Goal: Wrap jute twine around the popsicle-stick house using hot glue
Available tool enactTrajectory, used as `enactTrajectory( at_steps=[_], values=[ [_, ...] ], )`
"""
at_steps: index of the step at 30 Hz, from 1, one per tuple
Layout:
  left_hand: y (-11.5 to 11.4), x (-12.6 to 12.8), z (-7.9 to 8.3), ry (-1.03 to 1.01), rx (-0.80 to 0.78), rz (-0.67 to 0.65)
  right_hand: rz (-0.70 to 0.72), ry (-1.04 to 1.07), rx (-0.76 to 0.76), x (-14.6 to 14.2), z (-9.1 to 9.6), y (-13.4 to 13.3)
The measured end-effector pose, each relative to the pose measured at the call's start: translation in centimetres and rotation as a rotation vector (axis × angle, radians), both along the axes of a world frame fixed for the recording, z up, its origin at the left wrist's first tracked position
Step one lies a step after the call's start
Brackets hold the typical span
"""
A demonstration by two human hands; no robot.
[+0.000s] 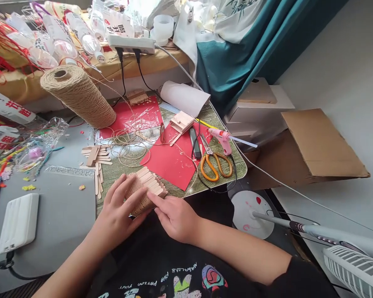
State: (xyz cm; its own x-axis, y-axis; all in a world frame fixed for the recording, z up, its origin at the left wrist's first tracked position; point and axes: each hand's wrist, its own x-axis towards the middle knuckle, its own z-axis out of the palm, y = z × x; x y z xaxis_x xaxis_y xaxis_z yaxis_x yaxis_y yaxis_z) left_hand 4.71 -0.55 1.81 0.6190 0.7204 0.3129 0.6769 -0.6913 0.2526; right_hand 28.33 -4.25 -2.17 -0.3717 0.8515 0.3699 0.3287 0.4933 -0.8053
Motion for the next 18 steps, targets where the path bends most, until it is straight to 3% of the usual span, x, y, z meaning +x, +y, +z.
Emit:
enactTrajectory(
  at_steps=[8,18],
  values=[
    [0.1,0.7,-0.3,-0.043,0.031,0.06,-0.071,0.134,0.075,0.8,-1.1,-0.9],
    [-0.3,1.2,-1.1,-0.059,0.046,0.104,-0.066,0.21,0.054,0.5,-3.1,-0.9]
  ],
)
